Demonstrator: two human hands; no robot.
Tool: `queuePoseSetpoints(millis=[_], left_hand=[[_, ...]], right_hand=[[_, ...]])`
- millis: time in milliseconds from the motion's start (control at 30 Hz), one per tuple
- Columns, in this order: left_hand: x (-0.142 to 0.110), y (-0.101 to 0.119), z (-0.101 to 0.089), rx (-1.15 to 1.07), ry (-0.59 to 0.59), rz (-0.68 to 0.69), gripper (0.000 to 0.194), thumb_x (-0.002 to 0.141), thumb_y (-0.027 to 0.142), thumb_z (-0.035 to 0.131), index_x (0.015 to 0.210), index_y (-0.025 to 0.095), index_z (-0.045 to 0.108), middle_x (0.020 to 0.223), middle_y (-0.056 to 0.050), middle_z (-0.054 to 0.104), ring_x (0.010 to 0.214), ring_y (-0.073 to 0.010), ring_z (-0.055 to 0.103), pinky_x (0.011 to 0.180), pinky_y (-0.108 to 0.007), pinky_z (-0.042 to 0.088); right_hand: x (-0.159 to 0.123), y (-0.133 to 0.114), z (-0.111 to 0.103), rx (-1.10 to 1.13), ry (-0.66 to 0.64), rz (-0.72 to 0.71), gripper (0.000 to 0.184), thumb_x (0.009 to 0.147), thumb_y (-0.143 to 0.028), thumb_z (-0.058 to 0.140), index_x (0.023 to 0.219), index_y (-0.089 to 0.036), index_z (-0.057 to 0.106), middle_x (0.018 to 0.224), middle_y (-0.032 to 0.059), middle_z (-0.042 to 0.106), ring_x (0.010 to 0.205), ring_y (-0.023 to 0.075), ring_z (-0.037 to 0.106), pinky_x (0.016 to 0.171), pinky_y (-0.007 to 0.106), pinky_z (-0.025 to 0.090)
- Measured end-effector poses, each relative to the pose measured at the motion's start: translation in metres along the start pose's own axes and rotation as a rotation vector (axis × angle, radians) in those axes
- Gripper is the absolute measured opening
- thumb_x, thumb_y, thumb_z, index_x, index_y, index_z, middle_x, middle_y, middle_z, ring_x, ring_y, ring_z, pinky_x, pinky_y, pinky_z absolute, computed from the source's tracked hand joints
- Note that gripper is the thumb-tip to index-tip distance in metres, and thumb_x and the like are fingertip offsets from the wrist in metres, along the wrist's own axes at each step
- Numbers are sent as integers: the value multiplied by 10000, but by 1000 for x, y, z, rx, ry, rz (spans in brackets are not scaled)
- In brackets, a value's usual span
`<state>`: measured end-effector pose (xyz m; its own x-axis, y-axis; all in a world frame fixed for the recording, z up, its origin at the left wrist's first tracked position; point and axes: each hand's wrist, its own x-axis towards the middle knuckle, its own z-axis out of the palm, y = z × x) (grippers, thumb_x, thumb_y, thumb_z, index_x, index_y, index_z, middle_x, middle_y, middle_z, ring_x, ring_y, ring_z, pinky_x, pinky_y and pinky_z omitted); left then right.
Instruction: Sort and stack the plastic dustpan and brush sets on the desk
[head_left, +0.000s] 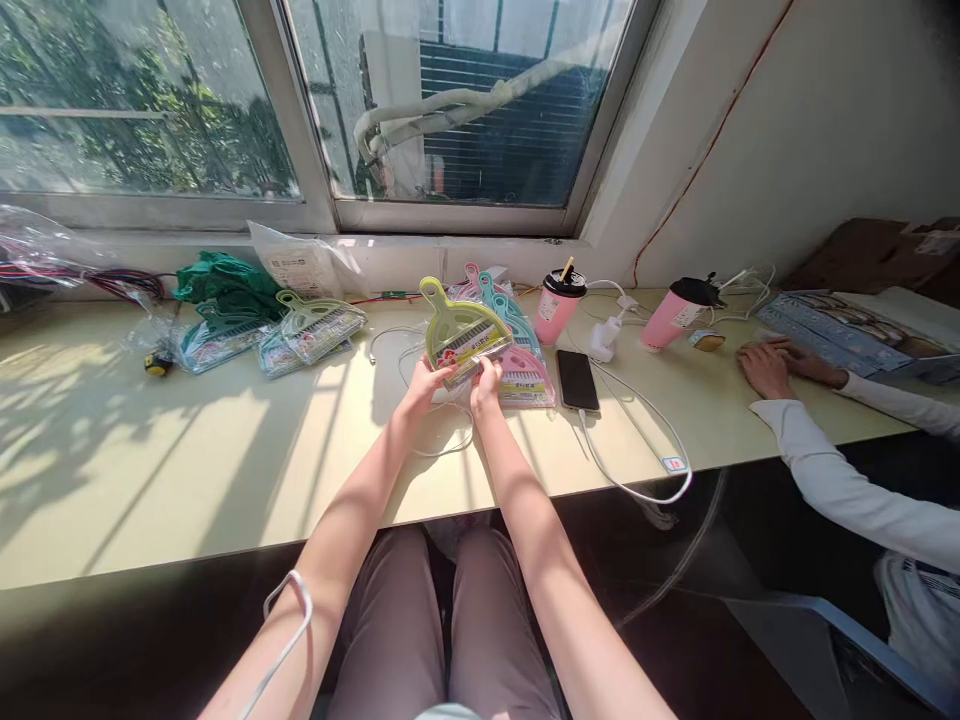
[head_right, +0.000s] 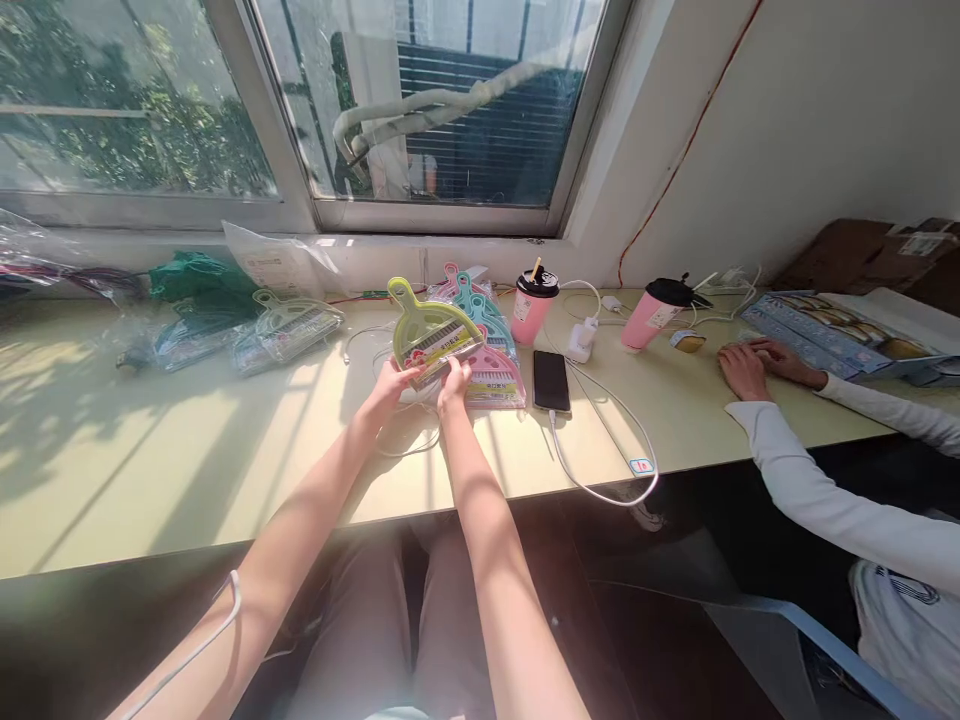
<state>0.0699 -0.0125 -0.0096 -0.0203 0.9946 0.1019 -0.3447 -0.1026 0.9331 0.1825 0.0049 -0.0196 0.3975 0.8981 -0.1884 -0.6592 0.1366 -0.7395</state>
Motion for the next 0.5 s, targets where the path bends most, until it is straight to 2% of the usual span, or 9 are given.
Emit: queuePoseSetpoints(millis=[133,300,400,500], left_hand=[[-4,9,1,24,-8,-2,559,518,284,965,1003,160,716,944,-109,791,968,-320,737,802,-380,586],[0,4,-6,79,62,59,553,541,274,941,1029,178,698,1009,-122,792,1099,-351,733,906,-415,589],[5,1,-11,93,78,79,541,529,248,931,1013,191,695,1018,-124,794,1111,-352,737,951,-429,580],[6,1,-13,95,60,70,523,526,245,927,1000,201,712,1015,-123,805,1102,-364,746,966,-442,582]], right_hand=[[0,5,0,9,6,13,190,748,-225,633,935,-226,598,861,-25,728,826,145,697,800,273,593],[7,17,1,-39,11,-9,178,724,-274,646,892,-239,597,845,-26,736,810,154,696,751,268,585],[10,21,1,-46,-28,-2,197,706,-292,659,882,-248,581,833,-26,738,812,169,706,729,281,586],[9,22,0,-47,-91,-40,226,702,-312,664,890,-257,551,844,-24,738,855,182,723,791,310,600]])
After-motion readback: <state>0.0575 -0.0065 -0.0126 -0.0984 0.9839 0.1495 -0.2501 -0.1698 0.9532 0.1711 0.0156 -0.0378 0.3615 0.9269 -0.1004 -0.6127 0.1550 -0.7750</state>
